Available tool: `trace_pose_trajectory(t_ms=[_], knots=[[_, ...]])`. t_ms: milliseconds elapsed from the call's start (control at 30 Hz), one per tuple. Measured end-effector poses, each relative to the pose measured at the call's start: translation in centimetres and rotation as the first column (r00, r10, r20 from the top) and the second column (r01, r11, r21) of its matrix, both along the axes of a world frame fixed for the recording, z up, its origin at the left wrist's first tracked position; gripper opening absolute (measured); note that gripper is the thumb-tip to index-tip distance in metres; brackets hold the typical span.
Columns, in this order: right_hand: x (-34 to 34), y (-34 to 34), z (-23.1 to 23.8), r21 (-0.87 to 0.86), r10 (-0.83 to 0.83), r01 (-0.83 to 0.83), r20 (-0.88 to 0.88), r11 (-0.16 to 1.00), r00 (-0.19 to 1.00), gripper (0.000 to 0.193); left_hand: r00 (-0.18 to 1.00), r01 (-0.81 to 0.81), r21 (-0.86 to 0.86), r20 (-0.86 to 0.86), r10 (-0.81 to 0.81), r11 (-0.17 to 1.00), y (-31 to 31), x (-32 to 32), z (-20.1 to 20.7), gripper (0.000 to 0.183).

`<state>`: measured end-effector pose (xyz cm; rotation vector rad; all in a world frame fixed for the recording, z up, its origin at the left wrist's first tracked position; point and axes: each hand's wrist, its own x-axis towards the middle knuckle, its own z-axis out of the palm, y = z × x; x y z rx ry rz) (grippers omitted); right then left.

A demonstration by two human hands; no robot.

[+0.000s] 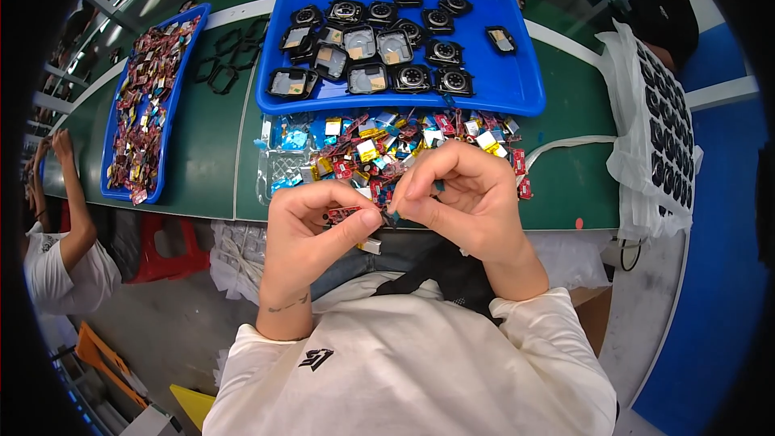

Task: The worker is assembling small electronic speaker components by picking parts from trays and manually fitting them together.

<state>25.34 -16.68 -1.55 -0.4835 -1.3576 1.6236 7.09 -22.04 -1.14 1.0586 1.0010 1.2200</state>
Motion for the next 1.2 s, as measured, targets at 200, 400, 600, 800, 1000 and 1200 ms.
trace_pose_trajectory(t_ms=[200,400,600,800,1000,1200], knots=[[0.1,0.2,-0.1,0.4,-0.289,0.189,0.207,0.897,0.935,0.011,0.998,-0.016,0.082,0.055,0.011,0.996,0.1,0.1,-0.7,0.005],[-0.3,0.1,0.1,0.278,-0.314,0.262,0.16,0.924,0.936,0.014,0.997,-0.041,0.144,0.069,0.031,0.989,0.2,0.1,-1.4,0.005],[0.5,1.9,0.4,0.756,-0.665,0.311,0.213,0.576,0.715,0.021,0.988,-0.084,0.101,0.135,0.07,0.991,0.2,-0.3,-1.2,0.007],[1.6,1.9,0.5,0.685,-0.703,0.349,0.336,0.64,0.627,0.021,0.987,-0.097,0.083,0.134,0.085,0.992,0.1,-0.4,-1.4,0.007],[2.7,2.7,0.3,0.533,-0.781,0.601,0.211,0.596,0.588,0.024,0.99,-0.101,0.086,0.104,0.092,0.991,0.1,-0.4,-1.2,0.007],[6.3,3.6,1.2,0.678,-0.758,0.401,0.371,0.616,0.536,0.031,0.99,-0.103,0.069,0.099,0.096,0.992,0.1,-0.6,-1.4,0.005]])
